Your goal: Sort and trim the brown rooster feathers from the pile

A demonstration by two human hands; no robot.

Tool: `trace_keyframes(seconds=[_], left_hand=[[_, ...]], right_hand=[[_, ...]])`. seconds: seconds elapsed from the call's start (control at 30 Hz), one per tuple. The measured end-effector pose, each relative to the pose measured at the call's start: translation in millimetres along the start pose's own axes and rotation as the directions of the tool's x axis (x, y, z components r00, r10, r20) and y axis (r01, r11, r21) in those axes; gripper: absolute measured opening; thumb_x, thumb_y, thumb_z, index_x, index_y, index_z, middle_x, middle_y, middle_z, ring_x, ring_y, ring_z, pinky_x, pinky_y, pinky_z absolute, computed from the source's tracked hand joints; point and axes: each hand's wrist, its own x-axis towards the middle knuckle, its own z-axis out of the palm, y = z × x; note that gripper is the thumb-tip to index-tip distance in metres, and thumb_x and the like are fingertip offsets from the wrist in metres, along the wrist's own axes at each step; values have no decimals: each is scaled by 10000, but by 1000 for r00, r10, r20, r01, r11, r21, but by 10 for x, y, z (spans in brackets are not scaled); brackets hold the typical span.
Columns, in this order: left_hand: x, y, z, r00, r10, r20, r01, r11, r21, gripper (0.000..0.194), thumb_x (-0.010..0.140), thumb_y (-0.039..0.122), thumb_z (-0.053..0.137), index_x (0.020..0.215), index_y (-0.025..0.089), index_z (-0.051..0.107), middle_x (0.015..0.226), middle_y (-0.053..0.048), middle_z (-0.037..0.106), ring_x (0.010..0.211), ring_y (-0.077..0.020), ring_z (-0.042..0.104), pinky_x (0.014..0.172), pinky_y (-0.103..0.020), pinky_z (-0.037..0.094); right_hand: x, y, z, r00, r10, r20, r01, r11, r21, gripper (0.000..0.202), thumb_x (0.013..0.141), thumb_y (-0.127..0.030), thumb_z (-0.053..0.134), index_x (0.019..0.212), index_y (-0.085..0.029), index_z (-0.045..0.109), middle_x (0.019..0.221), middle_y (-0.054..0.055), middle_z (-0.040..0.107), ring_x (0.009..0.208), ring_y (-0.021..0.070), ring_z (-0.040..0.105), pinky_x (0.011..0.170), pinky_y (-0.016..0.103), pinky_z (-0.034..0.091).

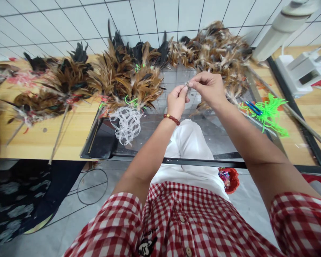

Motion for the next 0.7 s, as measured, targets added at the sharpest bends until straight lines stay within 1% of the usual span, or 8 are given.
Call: trace_keyframes(seconds=[0.07,0.13,0.27,0.33,0.43,0.53,0.6,0.7], left_hand=[[-19,23,-7,999,-15,47,15,1000,-9,191,952,323,719,819,193,679,607,58,515,566,-62,513,626,-197,497],[-50,61,-18,991,-50,127,53,998,-22,220,958,346,713,808,190,672,595,60,500,561,-62,522,635,-200,514],[-108,137,-42,951,-125,284,135,991,-17,262,967,375,704,800,180,651,565,74,483,518,-45,516,626,-188,534],[-118,153,-48,937,-153,315,160,987,3,253,969,388,701,834,178,660,569,74,512,520,-46,542,628,-187,542],[-111,146,-39,933,-165,321,172,985,4,228,978,374,691,871,173,672,621,51,597,594,-64,630,671,-196,557],[-106,120,-17,938,-157,308,169,986,-12,235,979,361,689,846,168,668,682,20,659,674,-84,687,722,-212,567],[-108,100,-4,949,-145,281,149,989,7,255,954,376,721,813,173,660,674,21,659,663,-83,675,722,-211,562],[-105,79,1,974,-101,202,92,994,52,289,920,383,762,746,184,646,601,42,607,602,-68,613,695,-192,537]], right_hand=[[9,10,3,1000,15,11,-16,996,86,253,753,-429,915,748,-228,761,772,21,718,776,183,681,788,368,587],[12,5,-10,998,41,56,-51,979,195,306,713,-480,938,769,-230,771,758,11,711,722,166,663,747,362,592],[10,-46,-89,961,91,259,-181,919,349,498,580,-634,967,832,-244,785,760,-7,691,642,139,618,636,333,588],[12,-62,-136,945,72,320,-190,915,356,526,576,-678,950,785,-231,767,751,-3,670,625,131,607,608,318,582],[22,-35,-174,942,57,332,-171,930,326,514,631,-689,917,731,-225,719,708,-5,628,586,132,591,557,315,558],[26,21,-161,937,83,339,-182,945,271,481,664,-663,901,737,-233,697,668,-11,615,542,145,574,516,335,525],[25,37,-128,942,97,320,-172,962,213,441,693,-623,892,724,-236,682,655,-7,623,553,157,586,539,350,522],[45,18,-89,959,113,259,-148,982,120,381,739,-557,872,704,-234,672,645,-3,637,598,163,599,603,359,524]])
